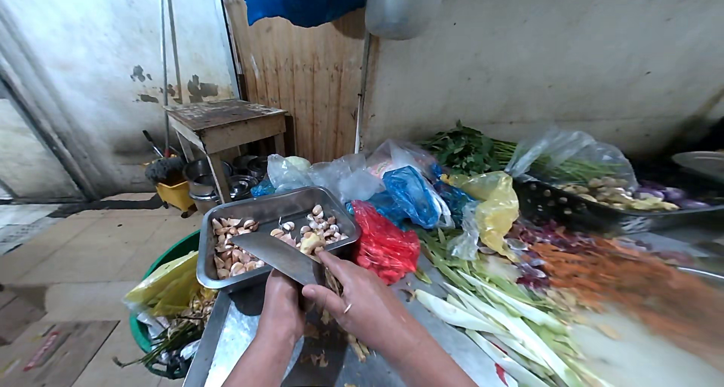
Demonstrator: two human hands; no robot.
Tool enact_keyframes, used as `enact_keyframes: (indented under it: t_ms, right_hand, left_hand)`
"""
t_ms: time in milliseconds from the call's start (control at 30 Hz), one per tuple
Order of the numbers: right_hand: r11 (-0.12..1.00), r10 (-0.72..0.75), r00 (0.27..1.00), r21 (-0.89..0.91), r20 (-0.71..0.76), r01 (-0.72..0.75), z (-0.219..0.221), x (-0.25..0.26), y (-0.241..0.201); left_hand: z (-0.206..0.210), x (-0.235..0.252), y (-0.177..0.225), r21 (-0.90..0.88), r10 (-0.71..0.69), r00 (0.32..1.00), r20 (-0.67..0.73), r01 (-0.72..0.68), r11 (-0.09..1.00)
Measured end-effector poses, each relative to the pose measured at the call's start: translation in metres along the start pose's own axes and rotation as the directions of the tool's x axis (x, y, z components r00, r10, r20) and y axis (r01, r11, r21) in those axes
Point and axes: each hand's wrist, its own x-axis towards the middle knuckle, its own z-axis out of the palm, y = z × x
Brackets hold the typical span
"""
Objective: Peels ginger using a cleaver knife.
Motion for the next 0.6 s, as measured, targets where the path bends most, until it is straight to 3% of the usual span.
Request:
enact_keyframes:
  t_ms: [600]
  right_hand:
    - [1.0, -0.023, 0.999, 0.002, -0.023, 0.023, 0.0015, -0.0002, 0.0015]
  left_hand:
    - [0.0003, -0.002, 0.0005, 0.015, 0.013, 1.0, 0.002, -0.013, 1.0]
